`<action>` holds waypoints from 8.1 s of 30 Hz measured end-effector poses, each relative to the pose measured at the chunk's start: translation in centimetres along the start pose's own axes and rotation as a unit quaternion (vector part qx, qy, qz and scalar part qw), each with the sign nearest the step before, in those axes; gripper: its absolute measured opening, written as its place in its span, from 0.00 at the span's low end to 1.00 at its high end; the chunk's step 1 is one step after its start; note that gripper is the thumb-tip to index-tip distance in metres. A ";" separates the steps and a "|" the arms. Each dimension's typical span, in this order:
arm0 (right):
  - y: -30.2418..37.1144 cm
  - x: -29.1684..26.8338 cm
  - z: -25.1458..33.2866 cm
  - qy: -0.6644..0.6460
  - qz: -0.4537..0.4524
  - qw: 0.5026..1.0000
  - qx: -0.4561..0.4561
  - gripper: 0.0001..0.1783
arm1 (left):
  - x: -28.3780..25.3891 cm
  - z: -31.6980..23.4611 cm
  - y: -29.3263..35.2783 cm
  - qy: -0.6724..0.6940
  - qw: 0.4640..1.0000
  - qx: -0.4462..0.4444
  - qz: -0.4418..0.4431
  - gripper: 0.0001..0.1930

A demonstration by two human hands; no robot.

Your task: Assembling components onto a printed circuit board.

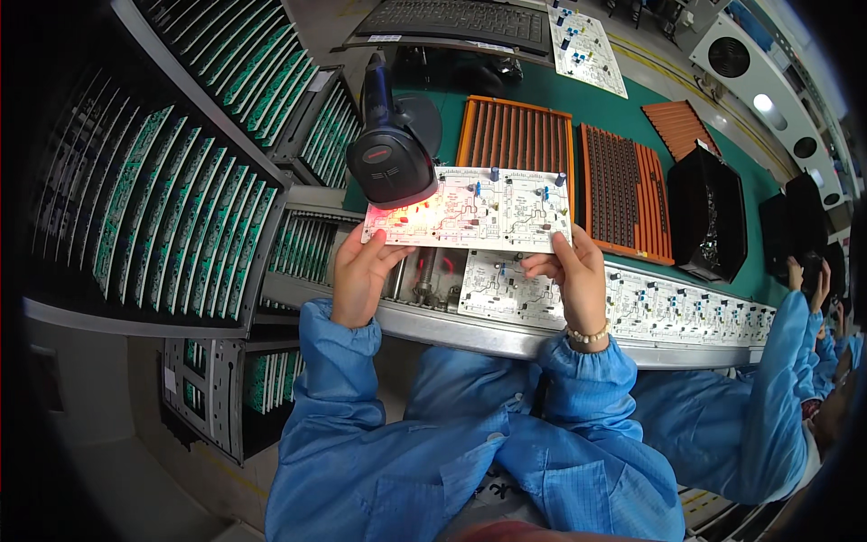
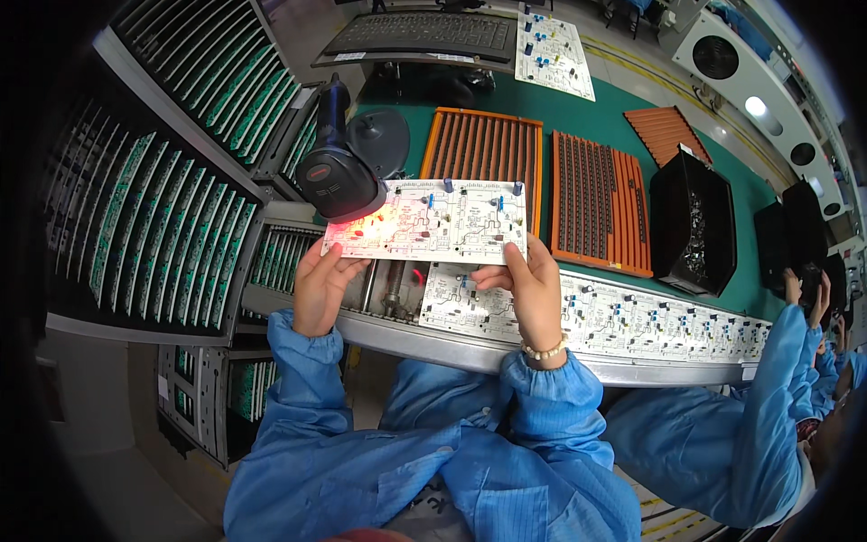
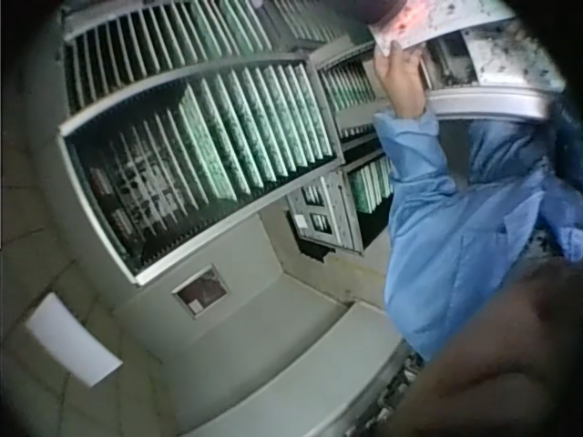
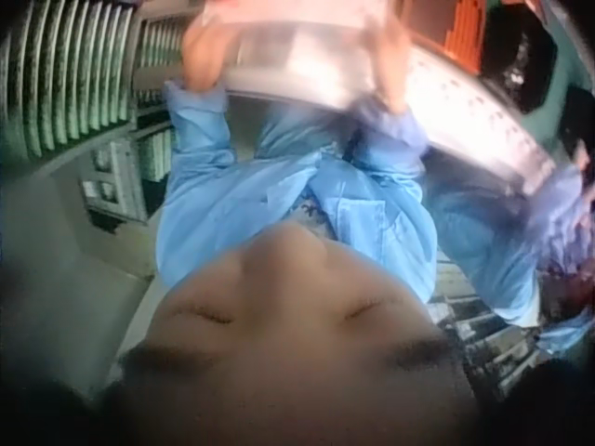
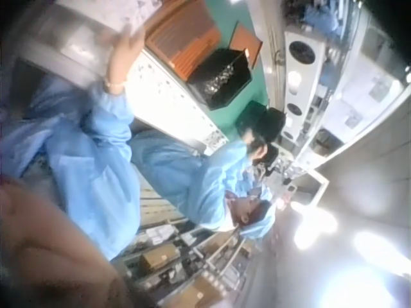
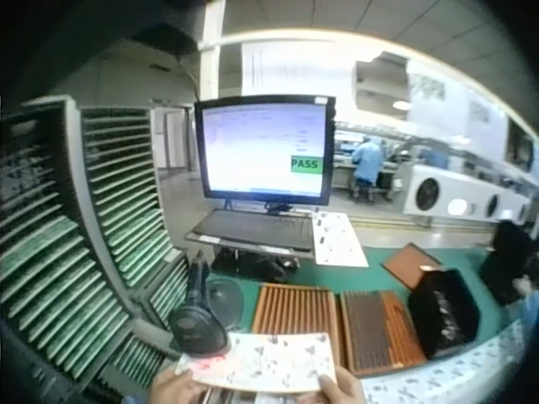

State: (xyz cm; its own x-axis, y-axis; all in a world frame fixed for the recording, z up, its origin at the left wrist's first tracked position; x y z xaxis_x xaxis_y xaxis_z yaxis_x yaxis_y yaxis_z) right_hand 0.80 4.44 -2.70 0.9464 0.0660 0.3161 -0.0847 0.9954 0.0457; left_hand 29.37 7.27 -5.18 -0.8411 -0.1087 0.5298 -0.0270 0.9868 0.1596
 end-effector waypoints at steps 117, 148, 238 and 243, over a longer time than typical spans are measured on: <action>-1.3 -9.0 8.8 0.662 0.078 0.695 -0.269 0.09 | -1.8 2.3 0.1 -0.658 0.712 0.165 0.181 0.07; 3.0 3.7 1.7 0.468 0.223 0.814 -0.262 0.11 | -1.3 2.4 0.3 -0.669 0.686 0.218 0.186 0.08; -4.3 -13.6 4.5 0.719 -0.007 0.659 -0.219 0.09 | 4.1 2.4 -6.4 -0.729 0.585 0.351 0.065 0.15; -4.6 -14.2 5.3 0.705 0.024 0.686 -0.179 0.09 | 4.4 2.0 -5.9 -0.747 0.562 0.347 0.075 0.10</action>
State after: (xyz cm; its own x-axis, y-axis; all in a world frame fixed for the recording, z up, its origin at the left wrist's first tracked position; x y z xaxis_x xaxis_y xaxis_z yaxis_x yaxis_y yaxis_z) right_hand -13.91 -1.46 -2.36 0.3263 -0.1489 -0.9335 -0.2840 0.9265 -0.2471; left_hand 24.74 1.17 -5.49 -0.3638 -0.3084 -0.8790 0.3357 0.8368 -0.4325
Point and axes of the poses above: each hand's wrist, its own y-axis away from the middle knuckle, its own x-axis out of the palm, z = x × y, the point moved 2 cm from there along -y, towards the middle knuckle, and after that the axes turned 6 degrees about -x, right-handed, at the moved point
